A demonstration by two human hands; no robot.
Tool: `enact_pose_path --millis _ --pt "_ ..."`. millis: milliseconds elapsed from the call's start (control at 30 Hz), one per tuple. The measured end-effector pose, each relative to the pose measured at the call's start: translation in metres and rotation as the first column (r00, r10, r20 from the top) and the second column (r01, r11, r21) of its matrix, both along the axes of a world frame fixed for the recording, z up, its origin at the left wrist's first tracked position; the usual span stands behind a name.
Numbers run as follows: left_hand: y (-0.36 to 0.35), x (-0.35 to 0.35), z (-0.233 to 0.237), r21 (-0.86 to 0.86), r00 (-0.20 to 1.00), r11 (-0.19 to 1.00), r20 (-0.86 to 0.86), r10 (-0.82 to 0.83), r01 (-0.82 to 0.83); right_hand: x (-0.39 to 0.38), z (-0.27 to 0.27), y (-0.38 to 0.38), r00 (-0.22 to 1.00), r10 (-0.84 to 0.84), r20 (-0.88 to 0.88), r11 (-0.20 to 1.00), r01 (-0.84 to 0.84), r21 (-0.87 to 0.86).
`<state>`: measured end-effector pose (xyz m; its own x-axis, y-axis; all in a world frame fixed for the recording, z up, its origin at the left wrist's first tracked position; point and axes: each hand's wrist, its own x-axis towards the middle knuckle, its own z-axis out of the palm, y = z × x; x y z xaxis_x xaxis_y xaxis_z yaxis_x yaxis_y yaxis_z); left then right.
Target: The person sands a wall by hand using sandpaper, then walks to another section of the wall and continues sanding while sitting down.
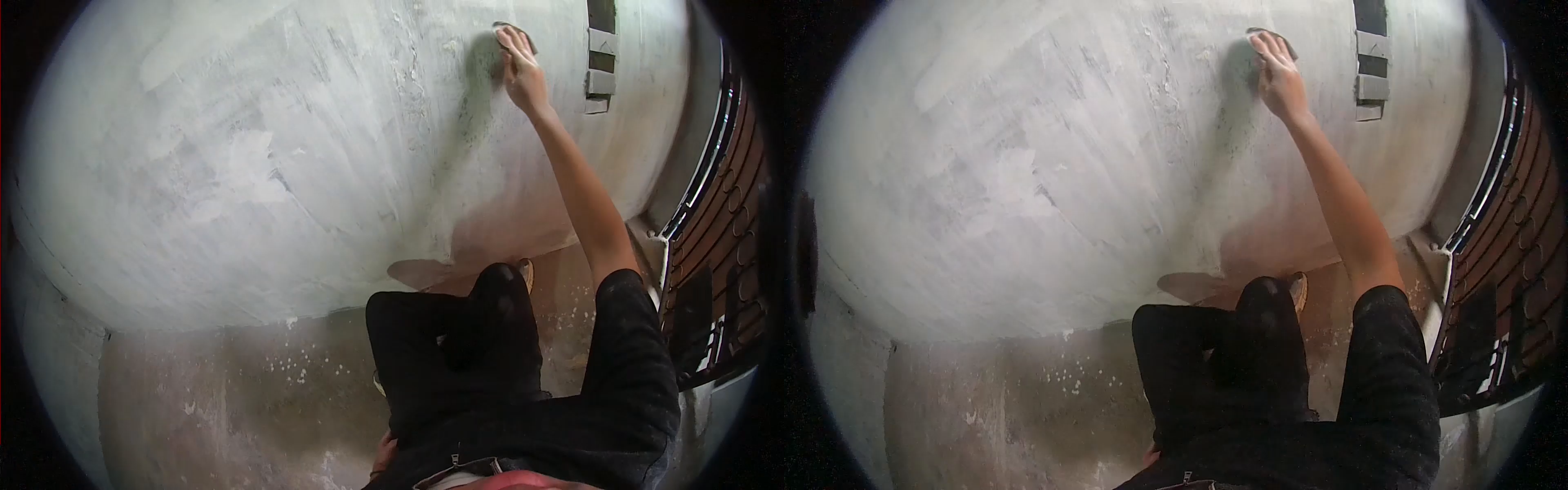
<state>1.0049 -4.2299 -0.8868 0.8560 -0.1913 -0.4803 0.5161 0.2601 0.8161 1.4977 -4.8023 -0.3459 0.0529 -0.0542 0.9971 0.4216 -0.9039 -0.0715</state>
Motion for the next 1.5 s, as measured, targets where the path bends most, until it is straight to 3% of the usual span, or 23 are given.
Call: enact_pose_path --millis 67,100,133,167,200,233,267,300,333,367,433,500,533,600,667,900,1067,1100,1300,1400,1500 --pt "-0.002 0.004 -0.005 -0.112 0.998 0.993 -0.057 0.034 -0.04 0.005 0.01 0.013 1.0 -0.012 0.018 1.0 0.012 0.001" --pt "-0.002 -0.005 0.001 -0.491 0.988 0.867 -0.154 0.012 -0.088 0.009 0.014 0.017 1.0 -0.012 0.02 1.0 0.012 0.0" --pt "-0.002 -0.009 0.01 -0.781 0.971 0.603 -0.236 -0.043 -0.163 0.015 0.017 0.023 0.999 -0.011 0.042 0.972 0.001 0.234" --pt "-0.003 -0.004 0.011 -0.78 0.971 0.604 -0.234 -0.04 -0.163 0.022 0.021 0.03 0.998 -0.014 0.065 0.89 -0.017 0.456" --pt "-0.006 0.002 0.012 -0.588 0.98 0.798 -0.197 0.014 -0.13 0.038 0.017 0.039 0.992 -0.121 0.028 0.865 0.091 0.494" --pt "-0.01 0.008 0.009 -0.352 0.988 0.93 -0.146 0.054 -0.103 0.044 0.016 0.054 0.992 -0.119 0.032 0.867 0.088 0.491" --pt "-0.01 0.01 0.002 -0.349 0.987 0.931 -0.147 0.056 -0.105 0.047 0.006 0.07 0.994 -0.099 0.054 0.959 0.08 0.273" --pt "-0.009 0.01 -0.006 0.082 0.989 0.993 -0.112 0.092 -0.083 0.043 -0.004 0.085 0.995 -0.073 0.07 0.997 0.071 0.04" --pt "-0.012 0.015 -0.008 0.288 0.991 0.954 -0.08 0.105 -0.078 0.023 -0.003 0.095 0.995 -0.086 -0.06 0.996 0.084 -0.036" --pt "-0.014 0.02 -0.011 0.485 0.991 0.872 -0.067 0.115 -0.068 0.027 0.002 0.09 0.995 -0.08 -0.065 0.996 0.077 -0.044" --pt "-0.039 0.046 0.032 0.584 0.942 0.798 -0.163 0.293 -0.147 0.041 0.009 0.064 0.993 0.025 0.115 0.998 -0.03 0.049" --pt "-0.046 0.061 0.039 0.661 0.938 0.744 -0.187 0.291 -0.099 0.039 0.02 0.064 0.992 -0.004 0.122 0.971 -0.025 0.24" --pt "-0.046 0.065 0.039 0.733 0.939 0.679 -0.206 0.277 -0.039 0.051 0.015 0.065 0.986 -0.051 0.161 0.985 0.023 0.17" --pt "-0.042 0.066 0.02 0.739 0.935 0.673 -0.21 0.287 -0.041 0.053 0.006 0.076 0.987 -0.081 0.139 0.996 0.074 0.05" --pt "-0.038 0.064 -0.003 0.751 0.929 0.657 -0.2 0.312 -0.06 0.044 -0.002 0.083 0.998 0.002 0.063 1.0 -0.001 -0.015" --pt "-0.047 0.067 -0.026 0.754 0.943 0.65 -0.141 0.302 -0.095 0.047 -0.008 0.076 0.993 0.037 0.108 0.999 -0.034 -0.034" --pt "-0.043 0.072 -0.034 0.695 0.972 0.708 -0.053 0.228 -0.128 0.032 -0.004 0.074 1.0 0.024 -0.01 0.999 -0.024 -0.024" --pt "-0.04 0.07 -0.033 0.673 0.977 0.728 -0.038 0.209 -0.13 0.03 -0.003 0.078 0.996 -0.001 -0.09 1.0 -0.001 -0.021" --pt "0.004 0.021 -0.013 0.515 0.989 0.855 -0.148 0.018 0.062 0.031 -0.004 0.076 0.993 0.074 -0.092 0.995 -0.068 0.067" --pt "0.026 -0.005 0.007 0.469 0.974 0.868 -0.218 -0.062 0.16 0.031 -0.003 0.07 0.997 0.025 -0.077 0.999 -0.028 -0.037" --pt "0.037 0.002 0.04 0.533 0.981 0.828 -0.167 -0.1 0.175 0.021 -0.001 0.072 0.985 0.097 -0.141 0.995 -0.095 0.018"
